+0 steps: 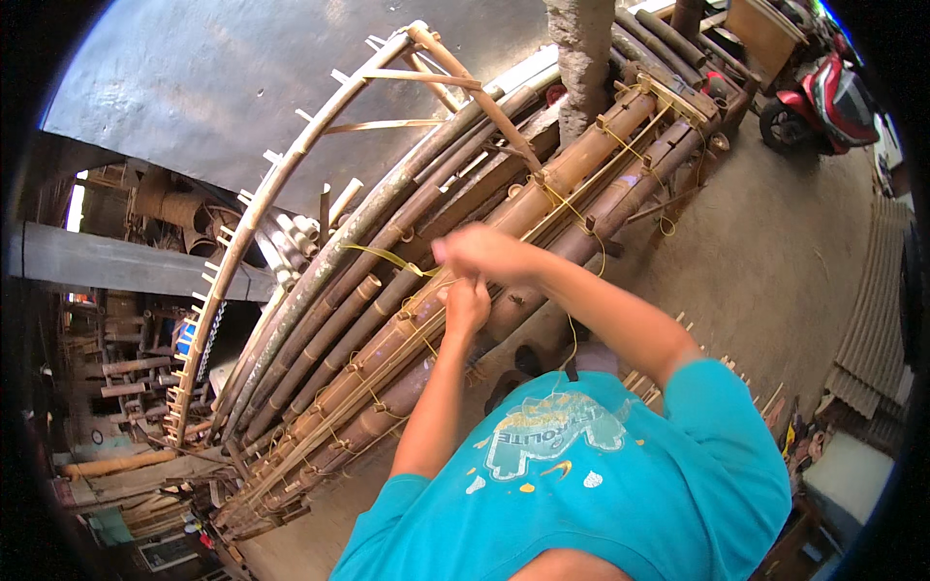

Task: The person selects thin bamboo strips from the floor and places them onto a curved bamboo frame. They then use yellow string to tie the strips to the frame, securing them in place. Another person is visible nearby, occasionally interacting with the materials.

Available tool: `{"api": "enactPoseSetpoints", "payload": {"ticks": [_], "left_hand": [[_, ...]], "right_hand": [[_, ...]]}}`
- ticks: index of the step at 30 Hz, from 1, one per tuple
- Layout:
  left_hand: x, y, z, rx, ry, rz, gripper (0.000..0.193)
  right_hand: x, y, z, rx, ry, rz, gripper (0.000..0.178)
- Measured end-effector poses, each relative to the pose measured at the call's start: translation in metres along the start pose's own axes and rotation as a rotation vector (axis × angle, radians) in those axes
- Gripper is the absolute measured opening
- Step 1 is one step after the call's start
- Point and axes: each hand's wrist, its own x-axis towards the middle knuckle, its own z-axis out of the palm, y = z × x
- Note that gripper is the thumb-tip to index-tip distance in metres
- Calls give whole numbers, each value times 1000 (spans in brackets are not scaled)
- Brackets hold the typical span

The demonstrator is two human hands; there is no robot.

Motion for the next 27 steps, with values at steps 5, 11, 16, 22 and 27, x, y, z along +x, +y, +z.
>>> {"api": "enactPoseSetpoints", "payload": {"ticks": [5,11,16,22,27], "left_hand": [[2,22,1,32,66,58,30],[105,43,-38,-613,221,36,32],[133,-50,8,70,207,-49,28],[41,-75,-101,137,215,91,40],[-82,-130,-101,66,-178,133,33]], "right_hand": [[-115,101,31,-577,-132,-66,43],[-115,140,39,-607,161,-195,37],[-110,118,82,-811,-12,-109,20],[-100,159,193,187,-230,176,37],[-46,171,227,1051,839,-210,22]]}}
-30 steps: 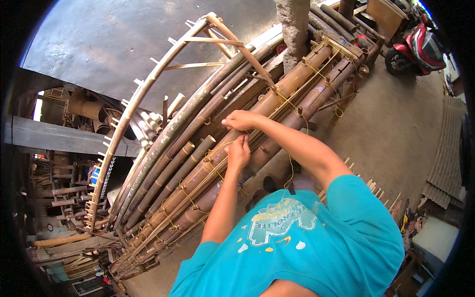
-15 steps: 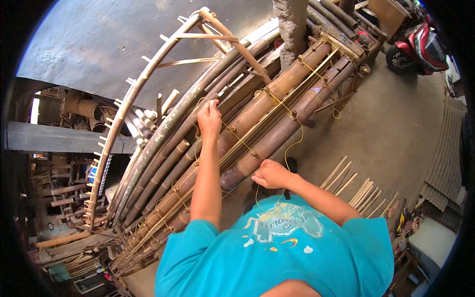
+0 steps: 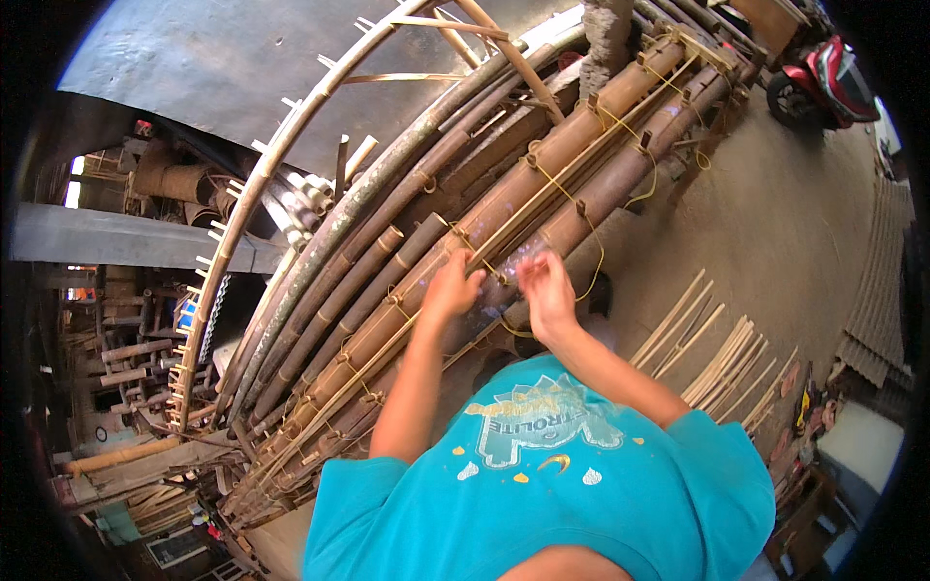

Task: The person selects thin bamboo strips from the floor and places them onto a curved bamboo frame. They then use yellow string to tie the strips to the frame, securing them in place. Another person is visible nearby, occasionally interacting with the materials.

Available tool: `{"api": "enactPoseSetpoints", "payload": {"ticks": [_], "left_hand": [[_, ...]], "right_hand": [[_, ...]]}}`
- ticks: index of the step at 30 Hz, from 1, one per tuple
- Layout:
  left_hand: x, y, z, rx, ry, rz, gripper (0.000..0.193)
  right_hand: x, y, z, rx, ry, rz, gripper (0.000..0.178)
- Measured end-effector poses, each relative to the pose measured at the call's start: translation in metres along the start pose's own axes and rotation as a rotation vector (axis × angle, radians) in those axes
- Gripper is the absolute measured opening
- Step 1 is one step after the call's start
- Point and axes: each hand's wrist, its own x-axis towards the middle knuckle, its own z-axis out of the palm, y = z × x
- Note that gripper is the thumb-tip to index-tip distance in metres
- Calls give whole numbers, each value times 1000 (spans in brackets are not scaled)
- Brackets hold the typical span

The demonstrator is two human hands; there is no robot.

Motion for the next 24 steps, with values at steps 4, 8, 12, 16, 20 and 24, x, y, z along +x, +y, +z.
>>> {"api": "enactPoseSetpoints", "payload": {"ticks": [4,8,12,16,20,24], "left_hand": [[7,-6,39,-27,238,-52,36],[7,-17,20,34,233,115,28],[3,6,0,-78,124,-23,31],[-1,-11,5,-97,136,-64,32],[0,5,7,-138,185,-50,28],[58,14,-22,-685,315,81,31]], "right_hand": [[-4,12,145,-810,-564,-236,35],[92,-19,171,-2134,-637,-316,64],[144,-9,129,-1347,-823,29,56],[34,-77,136,-1363,-1116,48,44],[-10,-30,20,-1491,-1040,-390,43],[-8,-33,29,-1498,-918,-238,42]]}}
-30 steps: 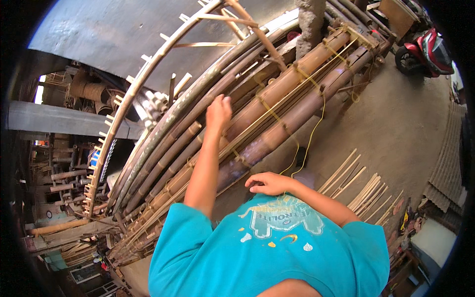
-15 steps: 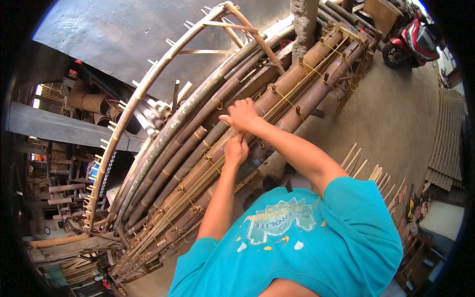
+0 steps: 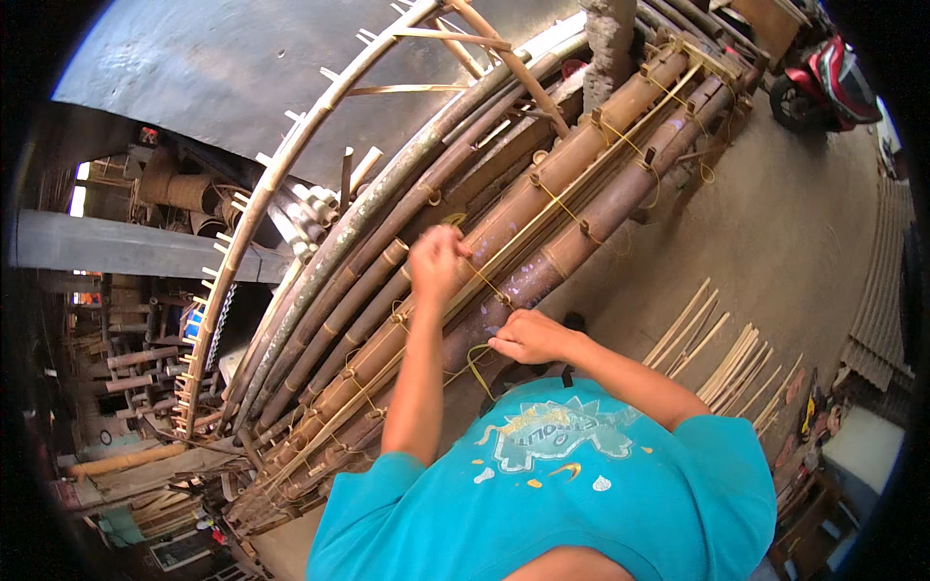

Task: The person selects thin bamboo strips from the floor and places them onto a curved bamboo frame. They then use yellow string to tie the strips to the frame, securing them in place. Another person is visible nearby, occasionally interacting with the materials.

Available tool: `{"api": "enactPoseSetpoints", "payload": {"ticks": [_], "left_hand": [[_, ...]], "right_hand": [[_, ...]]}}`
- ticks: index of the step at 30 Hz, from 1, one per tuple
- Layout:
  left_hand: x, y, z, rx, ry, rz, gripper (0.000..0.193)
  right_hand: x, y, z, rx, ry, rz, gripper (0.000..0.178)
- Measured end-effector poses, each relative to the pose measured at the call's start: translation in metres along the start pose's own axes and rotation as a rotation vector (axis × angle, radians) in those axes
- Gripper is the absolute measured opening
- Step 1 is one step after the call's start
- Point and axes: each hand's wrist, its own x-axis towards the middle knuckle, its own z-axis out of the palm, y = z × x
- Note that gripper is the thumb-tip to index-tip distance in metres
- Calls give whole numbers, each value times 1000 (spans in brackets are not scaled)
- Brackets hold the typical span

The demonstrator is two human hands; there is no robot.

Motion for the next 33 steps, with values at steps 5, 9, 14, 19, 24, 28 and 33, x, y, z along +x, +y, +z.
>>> {"api": "enactPoseSetpoints", "payload": {"ticks": [5,9,14,19,24,28,33], "left_hand": [[55,-118,-25,738,184,151,40],[49,-66,-30,674,-21,-164,39],[-51,-7,-114,712,152,21,38],[-148,-53,-150,825,-244,-83,25],[-158,-122,-148,618,25,76,29],[-152,-55,-142,661,-96,-79,27],[-158,-59,-151,756,-64,-175,32]], "right_hand": [[-5,-7,24,-258,-2,-190,28],[-9,-39,57,-266,-127,-29,27],[-6,-60,145,1272,-62,612,33],[68,-98,169,1472,1020,231,22],[165,-159,124,189,-115,-19,53],[202,-63,104,-346,254,158,57],[134,-143,76,372,-131,137,46]]}}
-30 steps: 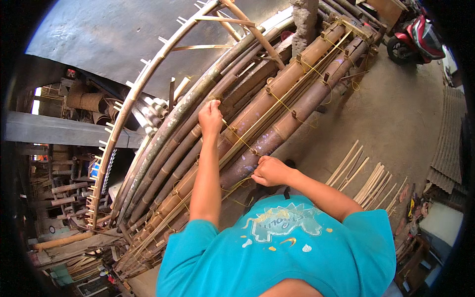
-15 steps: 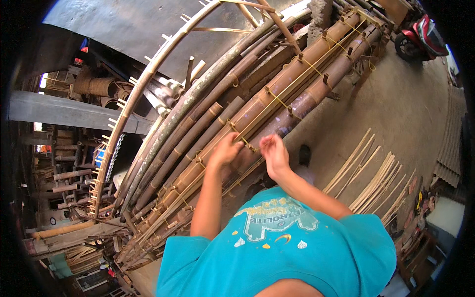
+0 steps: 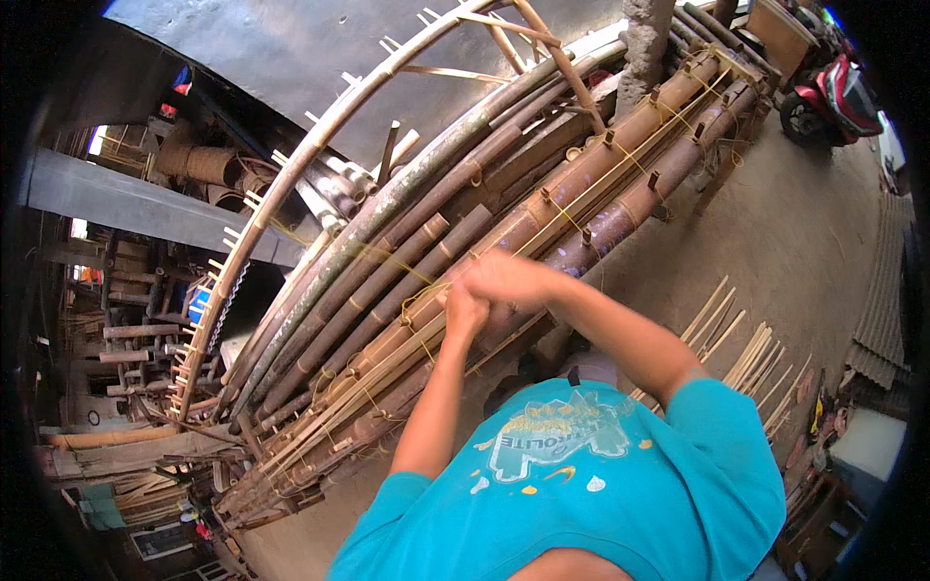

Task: The person selects thin bamboo strips from the floor and places them onto a curved bamboo frame. They then use yellow string to tie the strips to the frame, securing them in place. Another person is visible nearby, occasionally interacting with the materials.

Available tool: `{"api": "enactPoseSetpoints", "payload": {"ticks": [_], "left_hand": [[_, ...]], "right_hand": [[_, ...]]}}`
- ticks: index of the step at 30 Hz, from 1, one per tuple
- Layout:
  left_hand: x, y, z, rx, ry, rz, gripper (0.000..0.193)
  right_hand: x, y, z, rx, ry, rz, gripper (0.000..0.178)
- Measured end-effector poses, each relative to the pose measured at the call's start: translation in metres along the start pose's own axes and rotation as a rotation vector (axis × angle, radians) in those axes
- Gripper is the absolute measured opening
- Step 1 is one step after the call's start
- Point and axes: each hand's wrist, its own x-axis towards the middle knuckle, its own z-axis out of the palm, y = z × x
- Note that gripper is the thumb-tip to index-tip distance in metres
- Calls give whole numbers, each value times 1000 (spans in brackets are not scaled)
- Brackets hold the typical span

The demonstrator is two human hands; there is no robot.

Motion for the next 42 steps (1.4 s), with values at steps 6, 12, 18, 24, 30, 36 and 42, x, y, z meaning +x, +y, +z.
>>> {"api": "enactPoseSetpoints", "payload": {"ticks": [6,12,18,24,30,36,42], "left_hand": [[25,16,-2,-464,37,62,27],[140,-6,-9,-307,409,177,30],[118,-79,-11,-282,89,27,34],[-22,-145,-109,99,-133,70,29],[-78,-161,-55,-374,-79,66,22],[-77,-136,-70,-126,7,101,25],[-85,-163,-62,-27,49,58,30]], "right_hand": [[-75,122,76,-368,196,-347,44],[-77,110,79,-610,61,-182,34],[-74,80,171,-338,-22,-121,23],[-58,100,240,1618,439,245,28],[73,-14,267,136,493,-249,34],[140,53,167,-965,351,272,61],[12,-24,188,-109,-64,-302,44]]}}
